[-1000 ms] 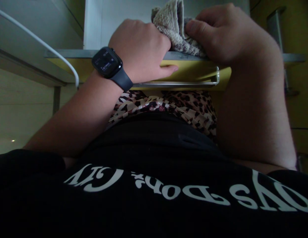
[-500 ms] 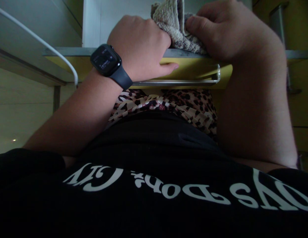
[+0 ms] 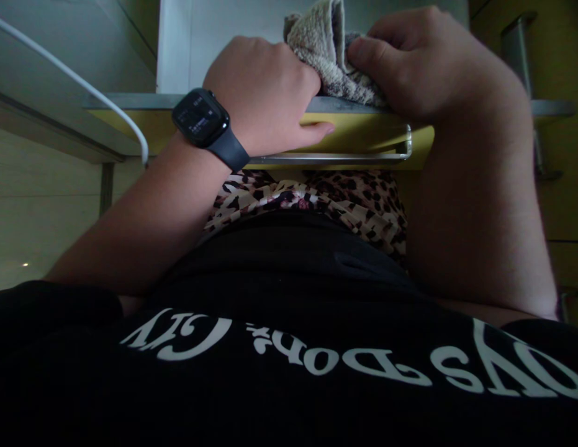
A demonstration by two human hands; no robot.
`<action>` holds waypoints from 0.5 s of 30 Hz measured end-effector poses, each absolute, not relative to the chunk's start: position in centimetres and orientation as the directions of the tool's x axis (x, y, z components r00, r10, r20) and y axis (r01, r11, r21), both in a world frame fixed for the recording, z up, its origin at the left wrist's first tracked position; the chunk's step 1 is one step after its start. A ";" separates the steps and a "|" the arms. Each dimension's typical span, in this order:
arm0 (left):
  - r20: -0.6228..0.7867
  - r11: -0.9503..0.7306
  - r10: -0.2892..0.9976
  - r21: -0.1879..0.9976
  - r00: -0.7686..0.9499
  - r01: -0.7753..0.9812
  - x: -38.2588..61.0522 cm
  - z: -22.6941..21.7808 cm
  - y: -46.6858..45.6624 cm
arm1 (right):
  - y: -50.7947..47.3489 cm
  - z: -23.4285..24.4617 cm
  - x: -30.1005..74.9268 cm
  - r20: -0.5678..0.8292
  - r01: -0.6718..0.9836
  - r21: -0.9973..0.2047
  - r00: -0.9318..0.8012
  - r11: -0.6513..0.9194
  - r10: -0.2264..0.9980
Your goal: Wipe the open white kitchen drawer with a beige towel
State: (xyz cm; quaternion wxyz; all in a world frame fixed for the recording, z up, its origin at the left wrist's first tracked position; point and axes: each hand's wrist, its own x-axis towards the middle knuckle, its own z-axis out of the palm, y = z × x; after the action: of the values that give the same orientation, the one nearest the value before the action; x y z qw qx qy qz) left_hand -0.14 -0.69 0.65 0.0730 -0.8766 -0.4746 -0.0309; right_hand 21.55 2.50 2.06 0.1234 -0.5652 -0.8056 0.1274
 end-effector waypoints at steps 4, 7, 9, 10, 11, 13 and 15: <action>0.123 -0.535 0.830 -0.095 0.544 0.839 -0.1 0.7 -0.7 | 2.6 2.0 21.6 0.059 0.881 -0.334 -0.335 0.335 0.940; 0.117 -0.532 0.832 -0.108 0.543 0.840 -0.1 0.8 -0.7 | 2.7 2.0 21.7 0.050 0.884 -0.330 -0.334 0.331 0.941; 0.116 -0.534 0.831 -0.108 0.544 0.839 -0.1 0.8 -0.7 | 2.6 2.1 21.7 0.050 0.885 -0.334 -0.326 0.324 0.944; 0.116 -0.533 0.831 -0.108 0.544 0.839 -0.1 0.8 -0.7 | 2.6 2.1 21.6 0.051 0.887 -0.334 -0.320 0.318 0.946; 0.116 -0.532 0.832 -0.108 0.542 0.840 -0.2 0.8 -0.7 | 2.6 2.1 21.6 0.050 0.888 -0.336 -0.316 0.314 0.948; 0.113 -0.529 0.835 -0.111 0.539 0.842 -0.2 0.7 -0.8 | 2.5 2.1 21.6 0.047 0.890 -0.336 -0.311 0.308 0.949; 0.114 -0.527 0.835 -0.114 0.538 0.842 -0.1 0.7 -0.8 | 2.5 2.0 21.6 0.043 0.889 -0.336 -0.315 0.311 0.948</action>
State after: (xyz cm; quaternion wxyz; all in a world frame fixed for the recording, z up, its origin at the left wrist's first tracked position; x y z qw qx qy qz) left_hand -0.14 -0.76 0.68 0.0776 -0.8736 -0.4799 -0.0227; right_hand 21.56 2.51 2.03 0.1169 -0.5733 -0.8011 0.1258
